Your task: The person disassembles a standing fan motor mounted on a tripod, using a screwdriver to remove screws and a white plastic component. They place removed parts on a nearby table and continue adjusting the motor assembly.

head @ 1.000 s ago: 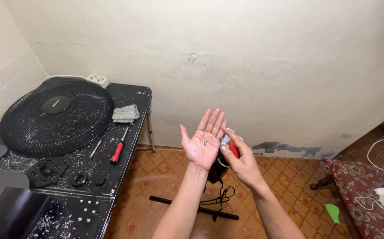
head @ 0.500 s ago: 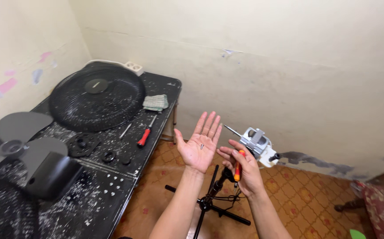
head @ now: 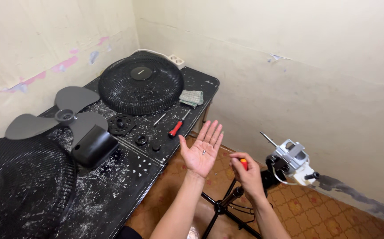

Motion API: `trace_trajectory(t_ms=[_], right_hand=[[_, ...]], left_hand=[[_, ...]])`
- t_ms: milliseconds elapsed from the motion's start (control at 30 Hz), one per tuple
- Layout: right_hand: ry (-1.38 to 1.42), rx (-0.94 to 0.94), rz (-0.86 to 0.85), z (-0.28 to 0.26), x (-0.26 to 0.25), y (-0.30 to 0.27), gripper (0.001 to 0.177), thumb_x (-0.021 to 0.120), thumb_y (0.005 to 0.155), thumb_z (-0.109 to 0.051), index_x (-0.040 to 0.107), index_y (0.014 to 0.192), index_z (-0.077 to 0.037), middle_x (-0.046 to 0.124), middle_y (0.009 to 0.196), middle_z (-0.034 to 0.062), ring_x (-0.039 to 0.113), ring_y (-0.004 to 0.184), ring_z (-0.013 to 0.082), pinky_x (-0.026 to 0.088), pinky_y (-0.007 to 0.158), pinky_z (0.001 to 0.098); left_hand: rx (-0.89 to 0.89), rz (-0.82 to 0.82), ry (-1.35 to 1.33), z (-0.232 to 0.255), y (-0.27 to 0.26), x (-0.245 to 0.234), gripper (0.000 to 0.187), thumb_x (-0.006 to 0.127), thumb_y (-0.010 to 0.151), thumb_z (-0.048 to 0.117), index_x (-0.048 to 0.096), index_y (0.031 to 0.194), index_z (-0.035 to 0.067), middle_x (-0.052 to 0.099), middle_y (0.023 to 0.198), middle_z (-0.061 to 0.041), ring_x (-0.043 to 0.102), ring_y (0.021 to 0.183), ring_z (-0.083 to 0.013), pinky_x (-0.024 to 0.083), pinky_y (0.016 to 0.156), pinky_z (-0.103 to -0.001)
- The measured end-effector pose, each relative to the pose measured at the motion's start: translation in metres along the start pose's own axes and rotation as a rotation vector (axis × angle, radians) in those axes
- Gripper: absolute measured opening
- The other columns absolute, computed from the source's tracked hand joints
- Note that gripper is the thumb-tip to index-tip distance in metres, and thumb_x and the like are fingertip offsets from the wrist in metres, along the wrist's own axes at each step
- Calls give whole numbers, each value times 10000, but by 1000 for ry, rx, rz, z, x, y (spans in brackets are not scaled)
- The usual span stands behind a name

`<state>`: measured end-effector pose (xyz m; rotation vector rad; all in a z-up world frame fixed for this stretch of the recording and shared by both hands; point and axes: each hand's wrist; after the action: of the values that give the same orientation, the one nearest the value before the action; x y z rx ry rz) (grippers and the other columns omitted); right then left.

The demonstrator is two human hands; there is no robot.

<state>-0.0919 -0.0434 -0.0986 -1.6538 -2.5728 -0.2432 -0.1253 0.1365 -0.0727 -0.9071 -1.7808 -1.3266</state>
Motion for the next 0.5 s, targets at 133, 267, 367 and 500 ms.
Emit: trace_trajectory(t_ms=[133,267,367,500], right_hand=[[-622,-682,-237,-22,42,15,169,727,896,-74,746,1062,-102,659,944,49,653,828,179,535,716,327],[-852,-774,-390,-43,78,23,209,782,843,-116,762,1049,-147,631,920,53,634,816,229,530,699,351],[-975,-816,-453,-45,93,30,245,801,820,-142,764,1061,-170,635,925,58,645,843,262,534,706,380],[-995,-814,-476,-31,106,41,276,805,776,-126,749,1044,-163,670,988,62,672,900,288,534,688,400]], left_hand=[[31,67,109,21,-9,-2,1069,323,951,799,278,1579,-66,315,1635,-251,276,1535,-380,207,1280,-480],[63,124,329,36,-16,-3,1065,283,951,796,301,1571,-70,349,1624,-257,306,1525,-390,228,1269,-482],[48,201,447,45,-18,-3,1038,262,959,777,322,1566,-63,374,1615,-250,328,1520,-381,236,1260,-479],[30,261,592,54,-25,-2,1007,249,973,752,353,1564,-56,395,1614,-235,347,1517,-354,242,1260,-463]])
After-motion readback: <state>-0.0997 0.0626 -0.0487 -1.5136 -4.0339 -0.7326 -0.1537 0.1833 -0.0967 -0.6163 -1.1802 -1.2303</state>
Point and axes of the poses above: each hand's wrist, its own y-axis towards the middle knuckle, its own x-axis out of the palm, z = x × y
